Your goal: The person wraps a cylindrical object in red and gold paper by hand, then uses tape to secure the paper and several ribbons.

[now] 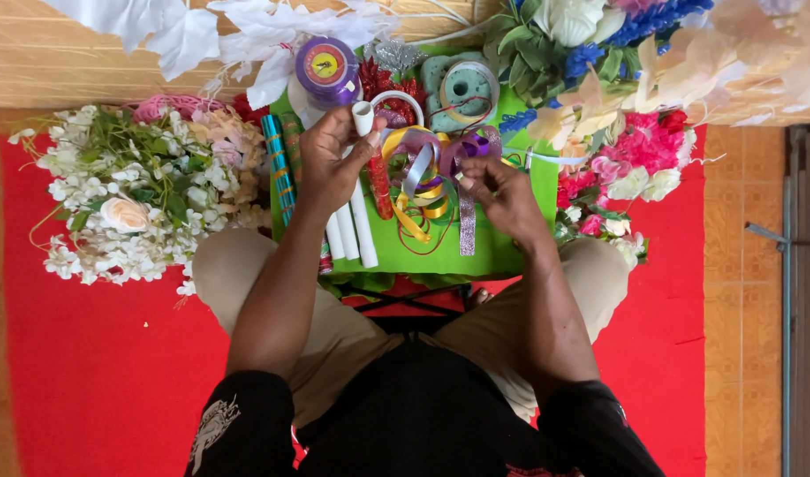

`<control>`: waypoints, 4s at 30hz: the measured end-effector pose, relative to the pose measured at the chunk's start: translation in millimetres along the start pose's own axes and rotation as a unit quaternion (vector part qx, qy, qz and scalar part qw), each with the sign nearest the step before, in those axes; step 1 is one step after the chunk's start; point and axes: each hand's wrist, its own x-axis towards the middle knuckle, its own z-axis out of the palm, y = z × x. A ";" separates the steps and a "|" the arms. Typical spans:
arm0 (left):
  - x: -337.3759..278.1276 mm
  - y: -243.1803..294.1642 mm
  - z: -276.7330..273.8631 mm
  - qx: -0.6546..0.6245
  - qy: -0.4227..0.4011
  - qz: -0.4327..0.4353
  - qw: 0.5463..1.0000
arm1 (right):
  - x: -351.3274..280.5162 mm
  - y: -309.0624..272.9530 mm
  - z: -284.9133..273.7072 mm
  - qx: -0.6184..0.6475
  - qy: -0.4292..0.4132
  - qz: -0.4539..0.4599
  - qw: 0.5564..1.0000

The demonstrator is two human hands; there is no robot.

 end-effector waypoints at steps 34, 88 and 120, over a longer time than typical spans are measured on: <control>1.0 -4.8 0.8 0.011 0.031 -0.031 0.999 | 10.5 10.3 -0.2 0.088 0.113 -0.032 0.989; -2.7 28.9 5.1 0.073 0.065 0.002 0.995 | 18.2 -20.5 7.3 -0.165 -0.068 -0.122 0.976; -0.3 22.9 8.3 0.098 0.091 0.022 0.991 | 25.3 -14.3 5.3 0.087 0.144 -0.153 0.974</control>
